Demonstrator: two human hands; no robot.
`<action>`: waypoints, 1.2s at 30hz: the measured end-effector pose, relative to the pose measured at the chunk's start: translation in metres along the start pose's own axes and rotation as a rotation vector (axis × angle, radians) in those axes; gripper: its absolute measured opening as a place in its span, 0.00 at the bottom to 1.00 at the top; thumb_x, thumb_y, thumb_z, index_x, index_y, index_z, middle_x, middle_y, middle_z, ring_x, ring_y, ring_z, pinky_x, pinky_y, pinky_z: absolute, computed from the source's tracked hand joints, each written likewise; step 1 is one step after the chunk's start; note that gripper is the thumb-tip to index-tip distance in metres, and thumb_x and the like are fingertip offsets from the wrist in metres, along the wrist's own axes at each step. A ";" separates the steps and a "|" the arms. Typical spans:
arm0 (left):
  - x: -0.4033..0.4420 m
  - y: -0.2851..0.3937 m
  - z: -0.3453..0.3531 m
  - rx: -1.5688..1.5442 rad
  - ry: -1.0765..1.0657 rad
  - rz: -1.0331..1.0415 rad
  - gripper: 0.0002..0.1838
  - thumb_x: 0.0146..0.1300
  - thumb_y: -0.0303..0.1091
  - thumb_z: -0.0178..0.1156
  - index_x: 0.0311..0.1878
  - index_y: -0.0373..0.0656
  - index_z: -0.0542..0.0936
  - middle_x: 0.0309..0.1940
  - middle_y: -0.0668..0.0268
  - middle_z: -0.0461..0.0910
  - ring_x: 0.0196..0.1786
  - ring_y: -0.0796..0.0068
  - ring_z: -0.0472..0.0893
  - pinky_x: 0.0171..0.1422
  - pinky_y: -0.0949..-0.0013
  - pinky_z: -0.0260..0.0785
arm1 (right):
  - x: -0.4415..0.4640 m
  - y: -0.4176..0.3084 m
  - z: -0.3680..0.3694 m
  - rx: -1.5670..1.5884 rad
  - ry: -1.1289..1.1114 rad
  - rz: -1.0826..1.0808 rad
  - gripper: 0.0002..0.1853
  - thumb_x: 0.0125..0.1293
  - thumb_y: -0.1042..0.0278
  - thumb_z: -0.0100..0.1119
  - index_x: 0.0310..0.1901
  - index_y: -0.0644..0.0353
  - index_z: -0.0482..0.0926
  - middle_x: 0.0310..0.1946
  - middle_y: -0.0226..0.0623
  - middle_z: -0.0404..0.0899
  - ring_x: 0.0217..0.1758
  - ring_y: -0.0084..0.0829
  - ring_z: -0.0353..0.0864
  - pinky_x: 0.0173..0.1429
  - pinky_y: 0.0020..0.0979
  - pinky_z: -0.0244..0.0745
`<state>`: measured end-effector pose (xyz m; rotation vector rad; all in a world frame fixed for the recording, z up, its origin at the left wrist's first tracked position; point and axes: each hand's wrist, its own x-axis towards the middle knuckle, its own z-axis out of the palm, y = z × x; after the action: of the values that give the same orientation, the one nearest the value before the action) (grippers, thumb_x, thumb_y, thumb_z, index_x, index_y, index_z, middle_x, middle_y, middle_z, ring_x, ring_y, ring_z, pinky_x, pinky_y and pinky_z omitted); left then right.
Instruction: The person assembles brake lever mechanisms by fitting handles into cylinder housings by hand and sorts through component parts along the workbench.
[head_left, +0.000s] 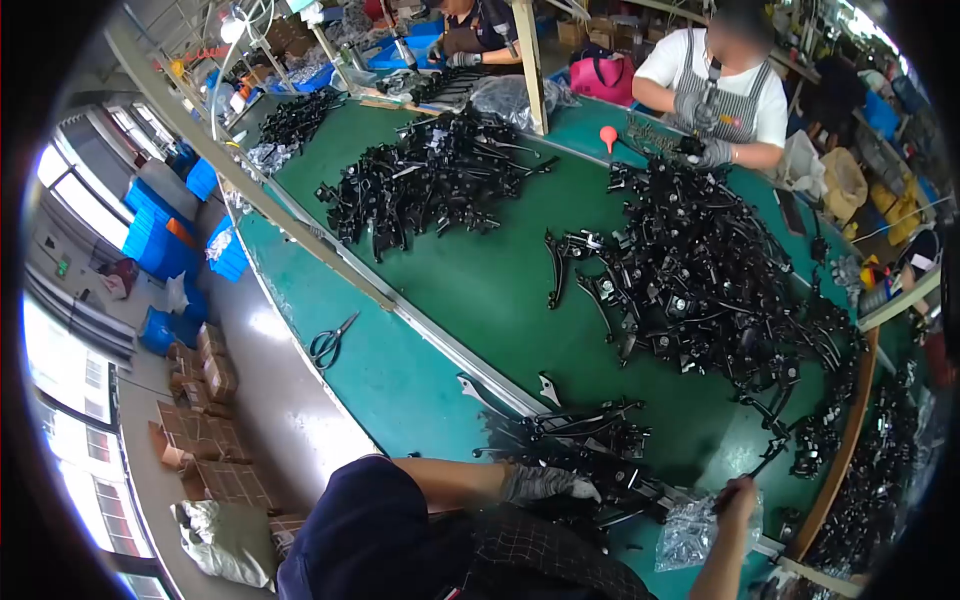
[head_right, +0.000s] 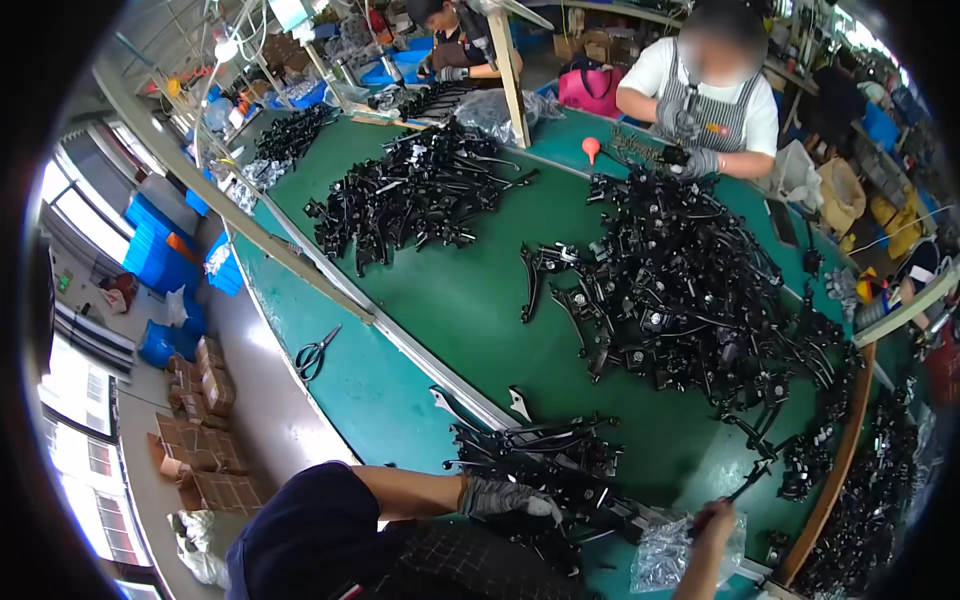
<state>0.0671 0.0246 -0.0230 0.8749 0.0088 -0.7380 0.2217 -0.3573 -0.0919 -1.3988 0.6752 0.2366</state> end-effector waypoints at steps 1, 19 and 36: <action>-0.009 -0.004 0.000 0.007 -0.015 0.011 0.19 0.63 0.43 0.57 0.49 0.38 0.77 0.45 0.63 0.78 0.49 0.73 0.77 0.59 0.67 0.68 | -0.044 0.004 0.019 -0.053 0.000 -0.118 0.04 0.56 0.67 0.49 0.25 0.52 0.68 0.09 0.27 0.62 0.09 0.24 0.60 0.12 0.25 0.56; -0.127 0.016 0.037 0.406 -0.072 -0.188 0.18 0.64 0.50 0.53 0.42 0.43 0.75 0.36 0.68 0.76 0.32 0.78 0.77 0.36 0.72 0.72 | -0.343 0.040 0.082 -0.415 -0.728 -0.128 0.08 0.67 0.66 0.49 0.42 0.61 0.71 0.24 0.27 0.69 0.25 0.18 0.66 0.28 0.21 0.61; -0.084 0.002 0.063 0.239 -0.230 -0.343 0.23 0.65 0.56 0.47 0.36 0.44 0.75 0.25 0.71 0.73 0.29 0.81 0.72 0.35 0.74 0.67 | -0.324 0.023 0.105 -1.360 -0.388 -1.339 0.18 0.46 0.53 0.67 0.24 0.56 0.70 0.21 0.39 0.73 0.25 0.41 0.73 0.26 0.38 0.65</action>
<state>-0.0128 0.0304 0.0449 1.0241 -0.1390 -1.1754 -0.0157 -0.1776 0.0743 -2.6444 -1.0522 -0.1811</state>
